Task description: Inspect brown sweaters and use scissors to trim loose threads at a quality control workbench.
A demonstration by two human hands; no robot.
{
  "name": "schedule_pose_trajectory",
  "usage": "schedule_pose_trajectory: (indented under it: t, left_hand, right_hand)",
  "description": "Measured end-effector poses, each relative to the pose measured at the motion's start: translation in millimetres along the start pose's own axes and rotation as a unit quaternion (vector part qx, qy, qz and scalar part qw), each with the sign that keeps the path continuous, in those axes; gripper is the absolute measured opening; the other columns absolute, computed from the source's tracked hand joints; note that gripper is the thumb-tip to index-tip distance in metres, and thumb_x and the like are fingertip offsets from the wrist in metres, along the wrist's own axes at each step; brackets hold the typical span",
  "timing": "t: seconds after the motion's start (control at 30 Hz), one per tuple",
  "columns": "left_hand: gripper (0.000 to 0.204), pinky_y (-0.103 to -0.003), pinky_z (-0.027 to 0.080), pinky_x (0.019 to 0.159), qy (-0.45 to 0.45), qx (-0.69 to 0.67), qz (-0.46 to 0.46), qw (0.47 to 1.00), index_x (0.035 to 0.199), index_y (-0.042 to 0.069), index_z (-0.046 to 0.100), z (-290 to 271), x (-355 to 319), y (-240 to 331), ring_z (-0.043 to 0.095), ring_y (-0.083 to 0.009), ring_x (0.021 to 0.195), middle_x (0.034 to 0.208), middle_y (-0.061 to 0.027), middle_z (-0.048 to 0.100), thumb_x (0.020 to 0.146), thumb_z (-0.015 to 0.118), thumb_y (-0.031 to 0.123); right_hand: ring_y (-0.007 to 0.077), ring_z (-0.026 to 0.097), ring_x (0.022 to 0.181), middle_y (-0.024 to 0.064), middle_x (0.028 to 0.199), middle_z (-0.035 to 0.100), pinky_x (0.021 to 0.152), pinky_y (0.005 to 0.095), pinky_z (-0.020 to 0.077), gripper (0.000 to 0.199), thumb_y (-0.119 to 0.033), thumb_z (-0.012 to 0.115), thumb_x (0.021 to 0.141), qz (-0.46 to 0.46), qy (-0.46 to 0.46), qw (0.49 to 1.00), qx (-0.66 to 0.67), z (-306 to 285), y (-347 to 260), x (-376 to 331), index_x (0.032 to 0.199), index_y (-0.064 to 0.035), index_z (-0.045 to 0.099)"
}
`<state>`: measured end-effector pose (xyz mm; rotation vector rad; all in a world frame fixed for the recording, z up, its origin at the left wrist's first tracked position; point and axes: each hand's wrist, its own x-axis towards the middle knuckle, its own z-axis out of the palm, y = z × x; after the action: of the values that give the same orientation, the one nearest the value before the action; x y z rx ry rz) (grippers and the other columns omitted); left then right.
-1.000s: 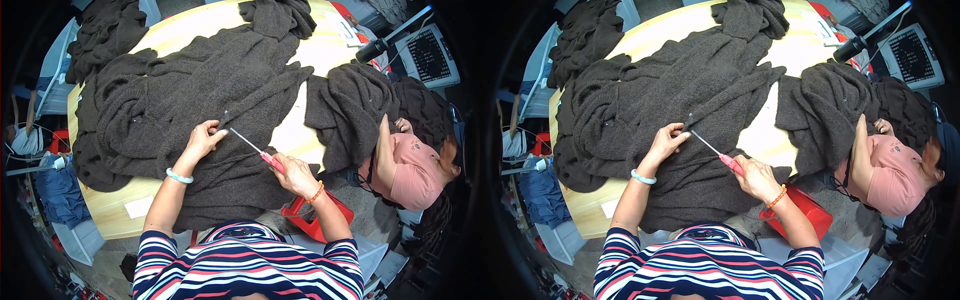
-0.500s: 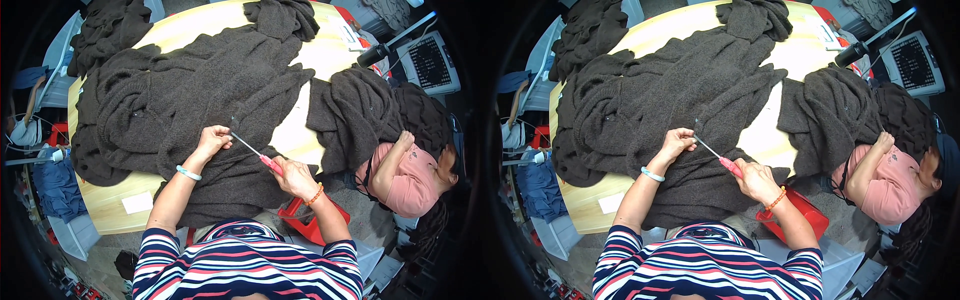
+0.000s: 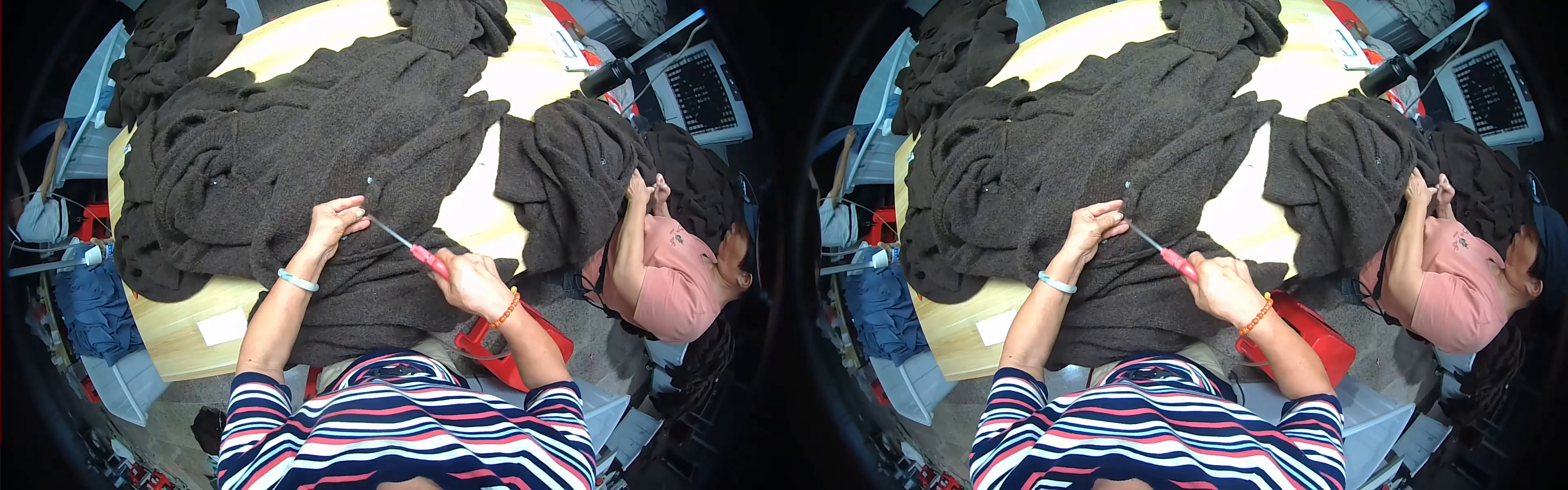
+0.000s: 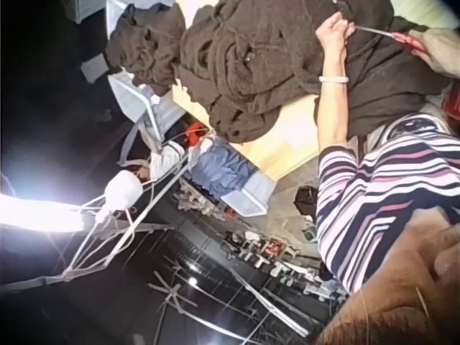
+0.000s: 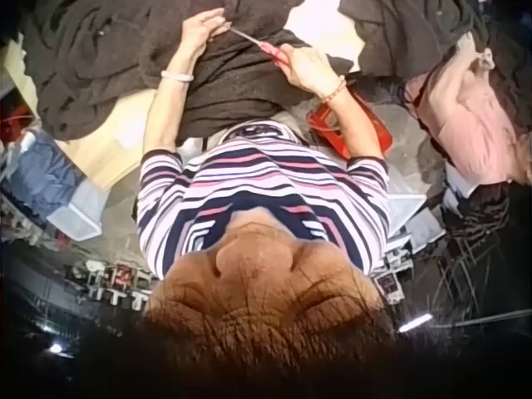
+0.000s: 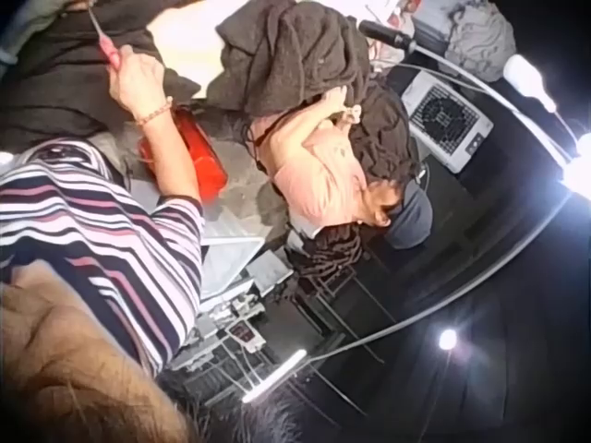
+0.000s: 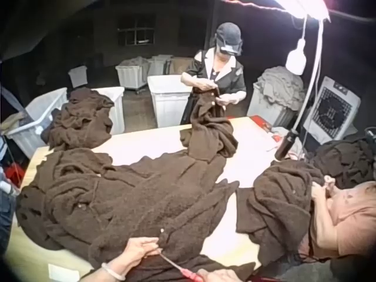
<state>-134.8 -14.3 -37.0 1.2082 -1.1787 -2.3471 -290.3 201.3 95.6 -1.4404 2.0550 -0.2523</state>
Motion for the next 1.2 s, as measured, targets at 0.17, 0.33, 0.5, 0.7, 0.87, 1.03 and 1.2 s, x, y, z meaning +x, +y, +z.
schedule_pose_trajectory:
  t: [0.17, 0.33, 0.5, 0.7, 0.87, 1.03, 1.2]
  left_hand:
    - [0.03, -0.033, 0.061, 0.079, 0.018, -0.001, -0.004, 1.0, 0.12, -0.009, 0.057, 0, -5, 2, 0.069, -0.0246, 0.086, 0.102, -0.0164, 0.066, 0.095, 0.058, 0.007]
    - [0.035, -0.028, 0.055, 0.069, 0.085, 0.384, 0.124, 0.911, 0.119, -0.002, 0.061, 1, -44, 23, 0.064, -0.0135, 0.073, 0.1, -0.0073, 0.065, 0.089, 0.066, 0.014]
    - [0.045, -0.039, 0.048, 0.085, 0.101, 0.619, 0.265, 0.733, 0.111, 0.003, 0.063, -16, -78, 5, 0.059, -0.0301, 0.096, 0.097, -0.0117, 0.059, 0.069, 0.077, 0.008]
    - [0.019, -0.039, 0.049, 0.072, 0.114, 0.62, 0.297, 0.717, 0.095, 0.005, 0.069, -13, -60, -10, 0.061, -0.0279, 0.085, 0.085, -0.0093, 0.057, 0.076, 0.071, 0.005]
    - [0.011, -0.037, 0.048, 0.065, 0.117, 0.576, 0.339, 0.735, 0.089, 0.003, 0.07, -22, -55, -19, 0.06, -0.0264, 0.071, 0.077, -0.0093, 0.057, 0.078, 0.069, 0.007]
    - [0.013, -0.029, 0.042, 0.057, 0.095, 0.468, 0.278, 0.834, 0.091, 0.0, 0.07, -33, -54, -17, 0.054, -0.0166, 0.061, 0.072, -0.0066, 0.056, 0.081, 0.066, 0.006]
    - [0.012, -0.028, 0.043, 0.061, 0.076, 0.411, 0.241, 0.876, 0.09, 0.0, 0.071, -33, -58, -17, 0.055, -0.0167, 0.066, 0.075, -0.0055, 0.06, 0.081, 0.068, 0.007]
  right_hand:
    - [0.0382, 0.066, 0.071, 0.0213, 0.07, 0.064, 0.066, 0.0484, 0.0514, 0.018, -0.021, 0.061, 0.087, -0.02, -0.024, 0.999, 0.013, 8, -3, 3, 0.093, -0.0046, 0.057]
    - [0.0375, 0.065, 0.072, 0.0189, 0.071, 0.063, 0.067, 0.0485, 0.0505, 0.014, -0.018, 0.06, 0.088, 0.013, 0.039, 0.999, 0.029, 8, 11, -1, 0.094, -0.0057, 0.057]
    - [0.0375, 0.064, 0.074, 0.0181, 0.075, 0.063, 0.07, 0.0474, 0.0496, 0.018, -0.02, 0.062, 0.088, -0.016, 0.015, 0.999, 0.047, 14, 16, -9, 0.1, -0.007, 0.058]
    - [0.0354, 0.066, 0.072, 0.0186, 0.069, 0.063, 0.066, 0.0465, 0.052, 0.013, -0.012, 0.062, 0.082, -0.083, 0.002, 0.997, 0.001, 22, 5, -9, 0.09, -0.0036, 0.056]
    - [0.0359, 0.066, 0.063, 0.0185, 0.063, 0.062, 0.061, 0.0454, 0.0526, 0.014, -0.017, 0.06, 0.085, -0.093, 0.002, 0.995, -0.026, 25, -4, -11, 0.087, -0.0037, 0.057]
    - [0.0366, 0.066, 0.064, 0.0193, 0.064, 0.063, 0.062, 0.0463, 0.0526, 0.017, -0.02, 0.058, 0.089, -0.076, 0.007, 0.997, -0.011, 26, -10, -10, 0.088, -0.003, 0.057]
    - [0.0374, 0.066, 0.068, 0.0204, 0.068, 0.064, 0.065, 0.047, 0.0527, 0.019, -0.021, 0.059, 0.088, -0.064, -0.006, 0.998, -0.014, 24, -17, -8, 0.089, -0.0025, 0.058]
